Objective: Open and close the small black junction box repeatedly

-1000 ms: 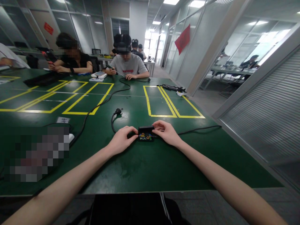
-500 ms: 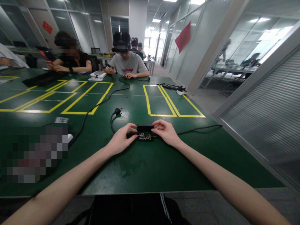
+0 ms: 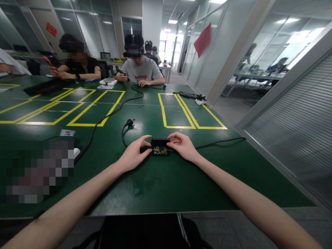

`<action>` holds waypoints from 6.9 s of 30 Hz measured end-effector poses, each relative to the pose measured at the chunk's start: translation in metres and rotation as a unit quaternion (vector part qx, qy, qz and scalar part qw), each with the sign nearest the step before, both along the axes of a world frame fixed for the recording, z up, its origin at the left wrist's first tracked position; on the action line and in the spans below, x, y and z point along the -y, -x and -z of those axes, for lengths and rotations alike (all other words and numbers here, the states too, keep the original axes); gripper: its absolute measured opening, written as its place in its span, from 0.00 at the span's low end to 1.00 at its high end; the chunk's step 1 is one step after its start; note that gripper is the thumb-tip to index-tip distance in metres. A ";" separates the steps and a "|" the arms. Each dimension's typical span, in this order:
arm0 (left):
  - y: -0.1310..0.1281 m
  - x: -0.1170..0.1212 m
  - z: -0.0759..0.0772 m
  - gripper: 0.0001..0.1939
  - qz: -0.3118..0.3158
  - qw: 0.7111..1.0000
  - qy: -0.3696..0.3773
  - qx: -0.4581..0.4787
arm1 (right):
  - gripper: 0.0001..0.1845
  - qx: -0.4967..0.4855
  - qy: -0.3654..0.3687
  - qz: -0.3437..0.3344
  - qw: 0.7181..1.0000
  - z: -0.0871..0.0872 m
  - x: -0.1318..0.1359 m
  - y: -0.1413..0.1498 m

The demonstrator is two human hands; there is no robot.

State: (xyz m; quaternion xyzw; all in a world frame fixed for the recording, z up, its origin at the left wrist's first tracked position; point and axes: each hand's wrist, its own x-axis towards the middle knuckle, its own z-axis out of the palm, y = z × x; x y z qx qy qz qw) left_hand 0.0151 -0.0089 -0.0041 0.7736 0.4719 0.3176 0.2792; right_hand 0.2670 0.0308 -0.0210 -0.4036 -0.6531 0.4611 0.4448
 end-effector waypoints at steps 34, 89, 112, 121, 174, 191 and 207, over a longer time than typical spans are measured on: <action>0.000 0.000 0.000 0.18 0.013 0.999 -0.023 -0.018 | 0.10 0.056 -0.036 -0.033 0.997 -0.007 0.005 -0.005; -0.027 -0.022 -0.028 0.13 0.018 0.961 -0.125 -0.246 | 0.13 0.195 -0.211 -0.129 0.949 -0.023 0.007 -0.001; -0.098 -0.063 -0.039 0.11 0.057 0.915 -0.033 -0.399 | 0.24 0.242 -0.085 0.006 0.967 -0.015 0.007 -0.002; -0.103 -0.070 -0.030 0.10 0.030 0.921 -0.025 -0.388 | 0.27 0.260 -0.079 -0.003 0.962 -0.013 0.006 -0.002; -0.074 -0.016 -0.023 0.18 0.002 0.941 -0.154 -0.300 | 0.11 0.220 -0.165 -0.137 0.952 -0.017 0.008 -0.015; -0.029 -0.007 -0.026 0.27 0.107 0.930 -0.126 -0.328 | 0.14 0.216 -0.131 -0.144 0.957 -0.033 0.031 -0.008; -0.024 -0.010 -0.019 0.24 0.082 0.941 -0.158 -0.288 | 0.28 0.327 -0.272 -0.166 0.890 -0.030 0.029 -0.010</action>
